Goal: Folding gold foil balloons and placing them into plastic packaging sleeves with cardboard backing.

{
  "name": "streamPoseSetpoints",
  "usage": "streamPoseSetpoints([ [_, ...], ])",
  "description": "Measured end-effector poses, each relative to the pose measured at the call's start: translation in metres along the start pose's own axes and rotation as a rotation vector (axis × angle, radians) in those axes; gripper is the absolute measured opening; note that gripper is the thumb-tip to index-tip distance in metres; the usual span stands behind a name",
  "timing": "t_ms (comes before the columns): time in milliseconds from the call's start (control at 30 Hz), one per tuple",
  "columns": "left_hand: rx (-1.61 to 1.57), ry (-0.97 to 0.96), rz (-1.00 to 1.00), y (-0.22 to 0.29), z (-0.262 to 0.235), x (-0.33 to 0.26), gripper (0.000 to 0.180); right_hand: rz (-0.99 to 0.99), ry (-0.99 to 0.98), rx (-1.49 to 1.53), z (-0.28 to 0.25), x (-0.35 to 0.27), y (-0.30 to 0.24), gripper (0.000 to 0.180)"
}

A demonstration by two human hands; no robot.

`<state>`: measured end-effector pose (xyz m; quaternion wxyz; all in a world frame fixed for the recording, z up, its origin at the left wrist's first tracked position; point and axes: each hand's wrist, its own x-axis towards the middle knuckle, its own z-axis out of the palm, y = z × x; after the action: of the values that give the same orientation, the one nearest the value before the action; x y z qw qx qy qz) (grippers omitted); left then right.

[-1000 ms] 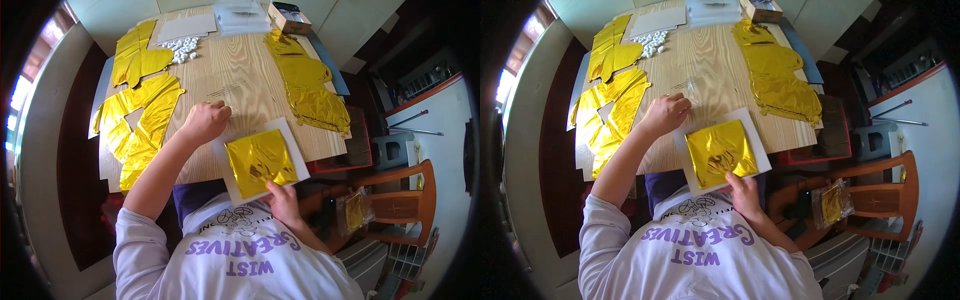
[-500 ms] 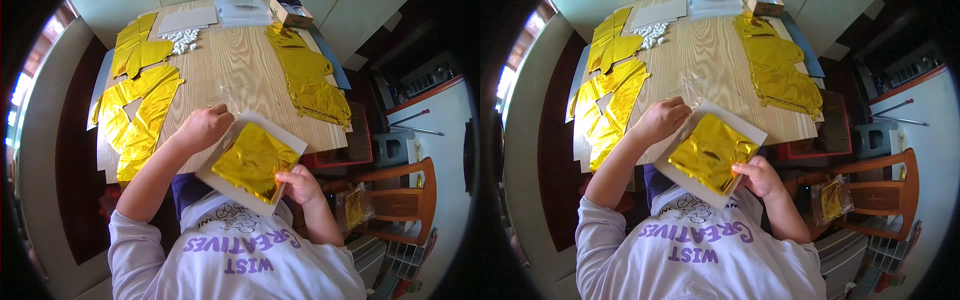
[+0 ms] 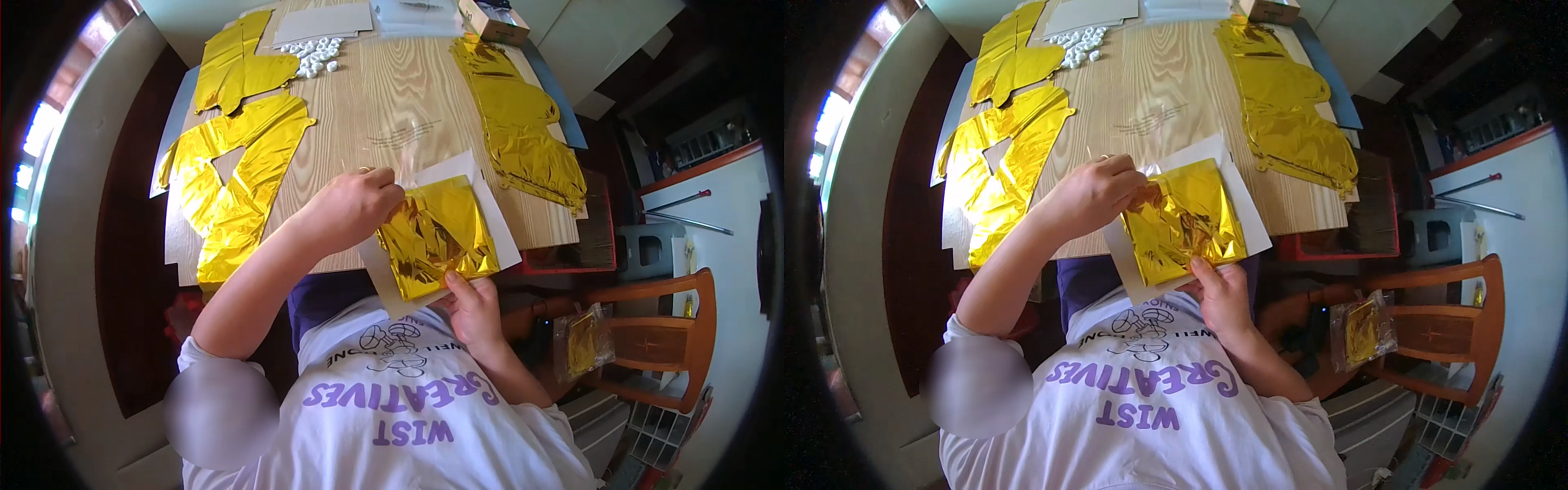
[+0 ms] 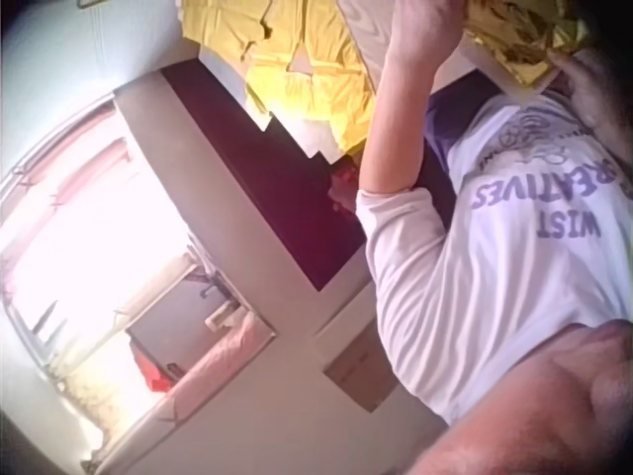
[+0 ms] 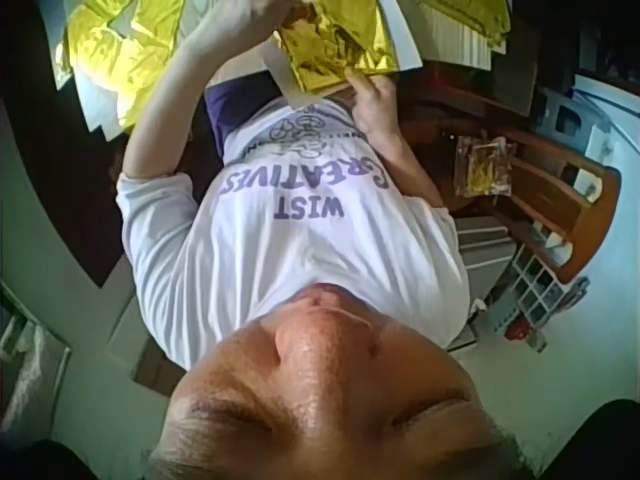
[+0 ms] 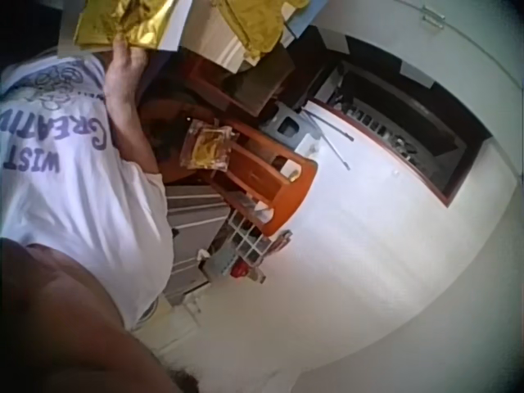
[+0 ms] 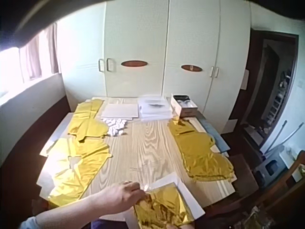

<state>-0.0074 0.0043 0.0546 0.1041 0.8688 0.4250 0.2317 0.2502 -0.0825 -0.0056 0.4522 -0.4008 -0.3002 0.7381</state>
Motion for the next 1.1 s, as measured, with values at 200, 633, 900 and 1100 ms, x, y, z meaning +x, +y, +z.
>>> streamPoseSetpoints([
  [200, 0.039, 0.206, -0.042, -0.002, -0.004, -0.012, 0.023, -0.005, -0.022, 0.020, 0.000, -0.010, 0.010, 0.028],
  [633, 0.316, -0.167, -0.118, -0.020, -0.014, 0.012, 0.012, -0.229, 0.146, -0.368, 0.011, -0.001, 0.027, 0.025],
  [900, 0.094, -0.300, -0.195, -0.025, -0.019, 0.035, 0.012, -0.175, 0.139, -0.185, 0.021, 0.001, 0.020, 0.028],
  [1100, 0.260, -0.225, -0.192, -0.031, -0.017, 0.033, 0.011, -0.099, 0.110, -0.234, 0.019, -0.002, 0.019, 0.027],
])
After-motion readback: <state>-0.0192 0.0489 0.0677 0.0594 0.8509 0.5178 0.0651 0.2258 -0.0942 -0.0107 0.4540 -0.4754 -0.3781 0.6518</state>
